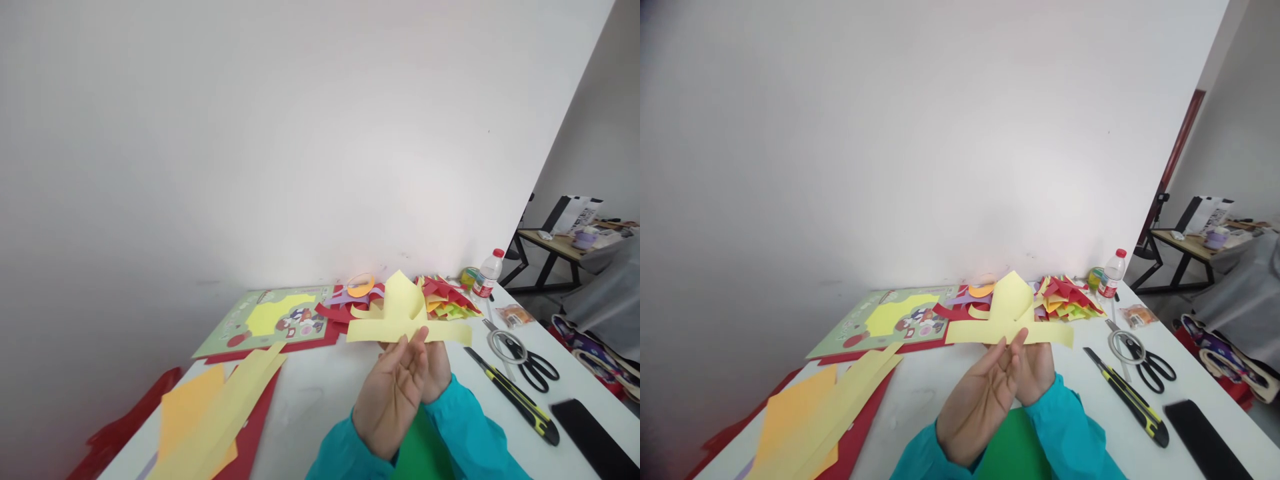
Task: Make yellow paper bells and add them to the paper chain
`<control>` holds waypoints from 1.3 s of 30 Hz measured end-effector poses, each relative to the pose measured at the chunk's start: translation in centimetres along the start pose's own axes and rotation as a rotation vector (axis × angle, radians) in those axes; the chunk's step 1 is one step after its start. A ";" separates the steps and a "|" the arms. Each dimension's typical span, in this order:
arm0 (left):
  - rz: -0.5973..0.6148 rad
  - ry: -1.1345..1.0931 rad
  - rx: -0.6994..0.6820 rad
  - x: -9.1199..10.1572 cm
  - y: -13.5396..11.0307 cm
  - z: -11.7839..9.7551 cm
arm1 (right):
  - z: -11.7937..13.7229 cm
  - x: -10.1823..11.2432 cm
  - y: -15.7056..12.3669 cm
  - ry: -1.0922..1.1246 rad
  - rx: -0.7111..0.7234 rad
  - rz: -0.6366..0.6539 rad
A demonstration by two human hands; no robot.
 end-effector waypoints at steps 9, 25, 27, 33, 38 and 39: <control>0.263 0.333 -0.390 -1.4 0.0 -3.8 | 1.7 3.8 0.0 0.029 0.151 -0.315; 0.480 0.813 -0.500 -2.9 -0.2 -6.8 | 5.9 -3.6 -4.7 -0.702 0.457 -0.055; 0.468 0.918 -0.545 -2.7 0.1 -7.0 | 5.5 -3.7 -4.8 -0.682 0.399 -0.021; 0.432 1.293 -0.671 -2.8 0.4 -6.6 | 4.4 -3.3 -4.9 -0.843 0.298 0.022; 0.506 1.630 -0.890 -3.1 0.2 -6.6 | 4.3 -3.3 -4.7 -0.879 0.230 -0.027; 0.525 1.678 -0.922 -3.1 0.1 -6.5 | 4.3 -3.3 -4.7 -0.888 0.226 -0.036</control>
Point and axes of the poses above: each hand's wrist, its own y-axis towards the middle knuckle, its own x-axis out of the back of the hand, z = x × y, the point moved 7 cm from there along y, towards the middle knuckle, and after that the axes turned 15 degrees about -y, right-handed, at the moved point
